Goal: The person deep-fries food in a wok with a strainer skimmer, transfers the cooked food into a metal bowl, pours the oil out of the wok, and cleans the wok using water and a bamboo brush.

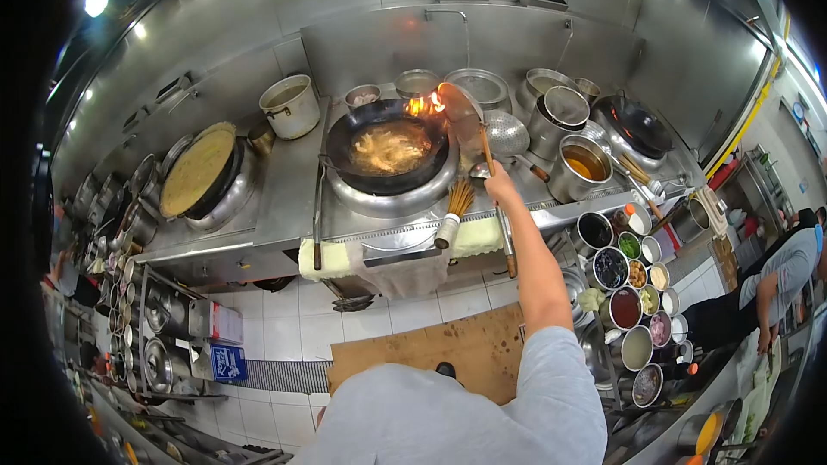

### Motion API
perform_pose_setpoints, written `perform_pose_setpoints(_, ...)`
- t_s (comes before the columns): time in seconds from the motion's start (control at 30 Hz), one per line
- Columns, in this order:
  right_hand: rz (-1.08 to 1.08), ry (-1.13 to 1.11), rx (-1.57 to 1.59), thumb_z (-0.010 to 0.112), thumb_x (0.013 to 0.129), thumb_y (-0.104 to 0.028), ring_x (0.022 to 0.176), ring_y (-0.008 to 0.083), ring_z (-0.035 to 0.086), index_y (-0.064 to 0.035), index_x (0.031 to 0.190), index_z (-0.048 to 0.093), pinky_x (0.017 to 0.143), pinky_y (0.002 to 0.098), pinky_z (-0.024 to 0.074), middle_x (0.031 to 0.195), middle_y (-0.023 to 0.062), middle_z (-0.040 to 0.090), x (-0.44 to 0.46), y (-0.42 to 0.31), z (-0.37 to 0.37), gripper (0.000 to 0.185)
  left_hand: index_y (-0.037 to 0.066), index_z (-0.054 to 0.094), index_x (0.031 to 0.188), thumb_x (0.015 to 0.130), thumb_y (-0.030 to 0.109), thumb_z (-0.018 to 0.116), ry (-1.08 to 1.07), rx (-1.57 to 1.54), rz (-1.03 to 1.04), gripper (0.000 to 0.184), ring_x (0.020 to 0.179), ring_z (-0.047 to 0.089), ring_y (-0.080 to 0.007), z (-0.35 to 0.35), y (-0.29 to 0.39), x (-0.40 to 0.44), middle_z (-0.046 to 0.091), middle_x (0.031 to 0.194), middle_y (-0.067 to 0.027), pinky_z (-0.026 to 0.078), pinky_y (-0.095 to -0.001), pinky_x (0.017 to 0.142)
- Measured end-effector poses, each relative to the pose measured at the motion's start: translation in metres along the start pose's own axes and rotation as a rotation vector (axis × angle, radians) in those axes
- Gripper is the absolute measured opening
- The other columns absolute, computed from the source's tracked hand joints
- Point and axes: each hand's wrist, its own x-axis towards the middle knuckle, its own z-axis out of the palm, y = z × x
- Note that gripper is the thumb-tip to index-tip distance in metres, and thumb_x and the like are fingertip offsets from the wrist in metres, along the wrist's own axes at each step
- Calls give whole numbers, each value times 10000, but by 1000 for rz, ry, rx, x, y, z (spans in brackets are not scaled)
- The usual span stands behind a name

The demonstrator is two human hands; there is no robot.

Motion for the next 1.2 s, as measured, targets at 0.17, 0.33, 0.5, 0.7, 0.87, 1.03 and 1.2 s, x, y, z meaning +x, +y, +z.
perform_pose_setpoints(0.17, -158, 26, 194, 431, 785, -18, 531, 216, 538, -206, 1434, 266, 384, 311, 408, 972, 154, 579, -9, 4, -4, 695, 87, 558, 1034, 883, 227, 550, -83, -90, -309, 206, 669, 569, -109, -12, 125, -28, 573, 755, -19, 477, -284, 500)
perform_pose_setpoints(0.33, -236, -82, 534, 434, 791, 27, 466, 98, 409, -220, 1429, 265, 358, 246, 353, 750, 32, 484, -41, -24, -12, 704, 134, 526, 1074, 892, 242, 557, -137, -93, -393, 213, 682, 591, -131, -25, 116, -35, 582, 831, -26, 474, -298, 506)
perform_pose_setpoints(0.5, -87, -342, 765, 459, 796, 36, 497, 76, 411, -223, 1428, 254, 363, 220, 323, 715, 3, 441, -85, -63, 10, 713, 110, 565, 991, 883, 214, 541, -227, -76, -488, 152, 561, 504, -111, -34, 83, -8, 562, 720, 6, 410, -283, 459)
perform_pose_setpoints(0.7, 12, -504, 823, 466, 784, 33, 492, 96, 415, -214, 1352, 340, 368, 232, 319, 715, 32, 464, -115, -102, 88, 632, 86, 561, 1044, 864, 208, 532, -207, -125, -229, 219, 619, 541, -117, -52, 86, 60, 565, 758, -18, 443, -279, 490)
perform_pose_setpoints(0.87, 46, -514, 843, 459, 785, 29, 501, 100, 421, -215, 1328, 353, 385, 237, 327, 688, 32, 459, -143, -150, 155, 605, 124, 527, 1114, 866, 200, 515, -283, -159, -140, 260, 653, 574, -142, -74, 67, 105, 576, 846, -28, 475, -301, 523)
perform_pose_setpoints(1.03, 75, -447, 831, 455, 782, 32, 488, 101, 426, -204, 1331, 349, 373, 242, 323, 690, 34, 458, -169, -175, 198, 607, 130, 515, 1100, 874, 276, 540, -422, -186, -132, 271, 665, 583, -154, -114, 17, 126, 567, 830, -15, 495, -325, 540)
perform_pose_setpoints(1.2, 87, -373, 726, 453, 773, 42, 471, 100, 424, -205, 1352, 332, 353, 247, 324, 698, 36, 455, -176, -167, 205, 641, 143, 511, 1077, 875, 353, 569, -455, -331, -482, 298, 692, 581, -175, -149, -18, 133, 554, 820, -13, 503, -365, 553)
